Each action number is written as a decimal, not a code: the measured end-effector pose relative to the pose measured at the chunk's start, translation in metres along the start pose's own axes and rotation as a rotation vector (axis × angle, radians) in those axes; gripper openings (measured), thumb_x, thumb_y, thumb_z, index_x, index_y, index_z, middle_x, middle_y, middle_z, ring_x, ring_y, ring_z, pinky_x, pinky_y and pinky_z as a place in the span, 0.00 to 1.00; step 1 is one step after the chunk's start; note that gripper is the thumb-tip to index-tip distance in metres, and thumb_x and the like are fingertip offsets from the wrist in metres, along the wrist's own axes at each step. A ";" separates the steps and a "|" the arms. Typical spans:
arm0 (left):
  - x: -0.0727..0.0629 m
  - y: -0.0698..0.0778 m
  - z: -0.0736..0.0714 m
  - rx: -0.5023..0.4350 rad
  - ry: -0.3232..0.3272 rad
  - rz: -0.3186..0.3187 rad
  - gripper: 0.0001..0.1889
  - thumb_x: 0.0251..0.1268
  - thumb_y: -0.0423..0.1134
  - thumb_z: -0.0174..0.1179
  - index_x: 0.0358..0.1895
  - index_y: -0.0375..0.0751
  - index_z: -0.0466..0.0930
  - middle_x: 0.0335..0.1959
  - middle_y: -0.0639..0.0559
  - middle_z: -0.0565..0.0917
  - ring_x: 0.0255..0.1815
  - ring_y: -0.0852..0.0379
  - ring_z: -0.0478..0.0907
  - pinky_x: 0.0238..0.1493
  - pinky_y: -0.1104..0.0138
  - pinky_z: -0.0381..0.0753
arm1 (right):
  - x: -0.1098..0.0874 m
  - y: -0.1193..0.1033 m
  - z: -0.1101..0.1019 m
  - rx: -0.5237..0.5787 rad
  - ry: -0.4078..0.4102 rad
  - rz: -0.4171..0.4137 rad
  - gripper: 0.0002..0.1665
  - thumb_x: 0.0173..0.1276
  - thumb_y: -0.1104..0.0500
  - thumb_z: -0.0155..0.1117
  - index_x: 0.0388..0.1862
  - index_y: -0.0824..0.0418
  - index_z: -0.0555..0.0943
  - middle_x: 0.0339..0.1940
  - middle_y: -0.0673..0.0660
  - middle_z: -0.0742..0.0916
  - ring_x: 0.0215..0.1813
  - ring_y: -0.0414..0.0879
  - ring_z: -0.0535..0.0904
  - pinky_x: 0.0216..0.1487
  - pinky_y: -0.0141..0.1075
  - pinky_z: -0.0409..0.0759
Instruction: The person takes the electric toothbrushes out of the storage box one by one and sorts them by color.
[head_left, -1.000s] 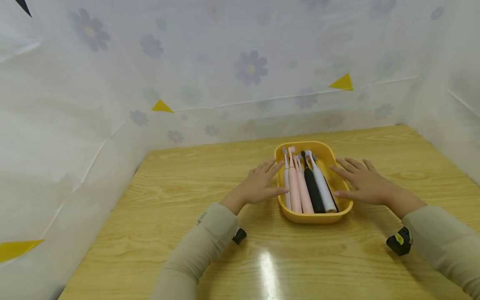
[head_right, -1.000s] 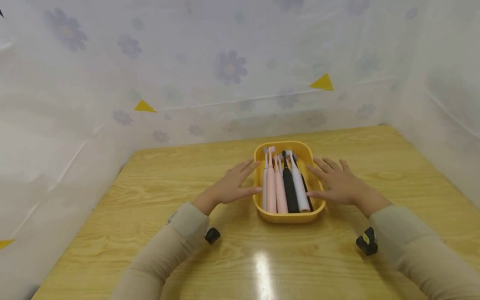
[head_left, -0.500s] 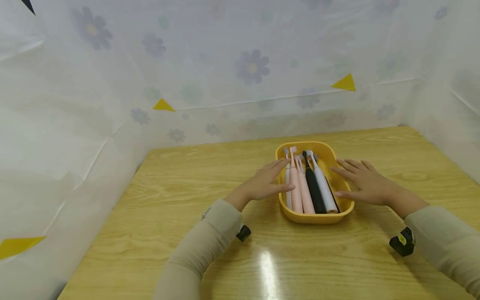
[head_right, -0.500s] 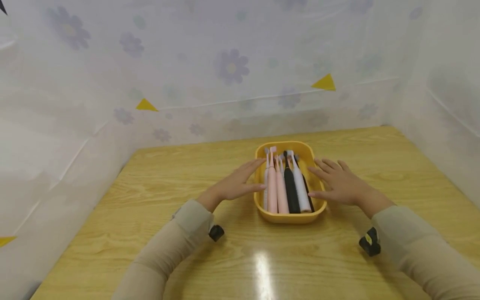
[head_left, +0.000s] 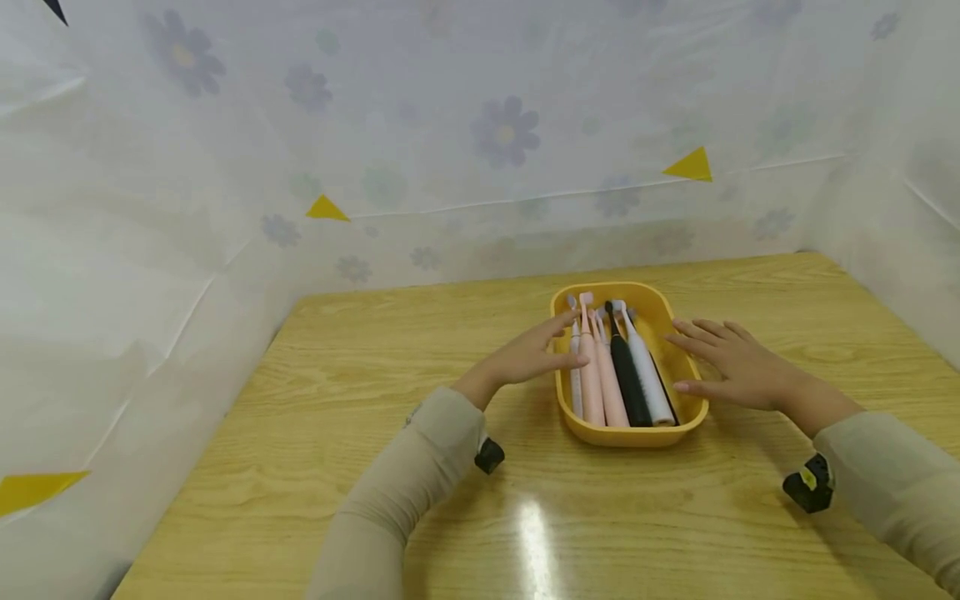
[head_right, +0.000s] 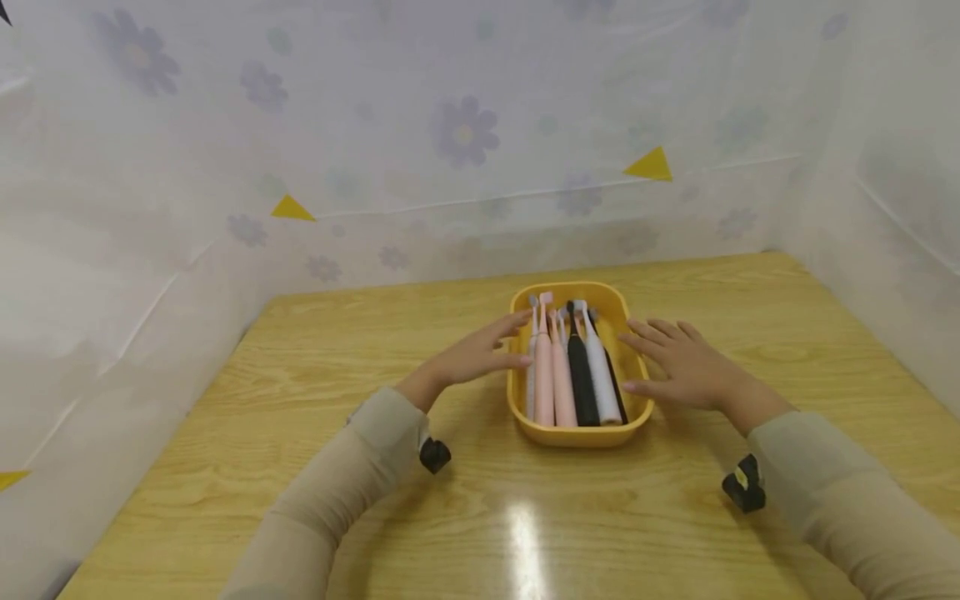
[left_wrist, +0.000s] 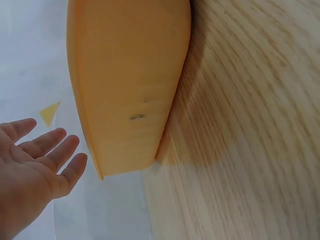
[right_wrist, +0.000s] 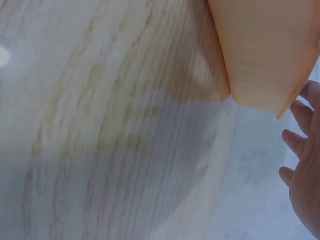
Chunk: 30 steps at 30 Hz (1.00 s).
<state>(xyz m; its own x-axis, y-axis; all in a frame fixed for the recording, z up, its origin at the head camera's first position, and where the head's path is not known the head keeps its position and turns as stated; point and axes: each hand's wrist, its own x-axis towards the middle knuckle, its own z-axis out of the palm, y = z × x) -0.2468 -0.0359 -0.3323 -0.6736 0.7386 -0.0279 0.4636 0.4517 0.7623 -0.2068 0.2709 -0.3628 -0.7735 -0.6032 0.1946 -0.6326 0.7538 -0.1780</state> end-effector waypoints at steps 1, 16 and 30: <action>0.000 0.000 0.000 -0.025 -0.003 -0.008 0.38 0.59 0.52 0.50 0.68 0.49 0.39 0.67 0.59 0.45 0.64 0.53 0.50 0.60 0.57 0.54 | 0.000 0.000 0.000 0.000 -0.001 0.002 0.40 0.56 0.44 0.57 0.63 0.61 0.61 0.63 0.65 0.61 0.64 0.60 0.50 0.60 0.54 0.41; 0.003 0.003 -0.003 -0.189 0.013 -0.125 0.38 0.57 0.47 0.54 0.67 0.52 0.43 0.64 0.51 0.57 0.60 0.56 0.58 0.54 0.61 0.64 | -0.003 0.001 0.002 0.037 -0.033 0.036 0.40 0.58 0.44 0.55 0.66 0.58 0.56 0.66 0.62 0.57 0.64 0.61 0.47 0.59 0.57 0.35; 0.015 0.010 0.001 -0.226 -0.008 -0.162 0.35 0.59 0.46 0.53 0.67 0.54 0.45 0.64 0.49 0.56 0.62 0.54 0.55 0.56 0.60 0.62 | -0.003 0.002 0.002 0.045 -0.014 0.059 0.40 0.56 0.44 0.57 0.64 0.60 0.59 0.66 0.61 0.58 0.64 0.60 0.49 0.59 0.57 0.37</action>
<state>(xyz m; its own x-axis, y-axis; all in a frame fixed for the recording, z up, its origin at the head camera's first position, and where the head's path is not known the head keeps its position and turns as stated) -0.2518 -0.0196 -0.3263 -0.7235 0.6702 -0.1652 0.2095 0.4412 0.8726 -0.2059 0.2738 -0.3656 -0.8098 -0.5620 0.1688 -0.5868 0.7758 -0.2321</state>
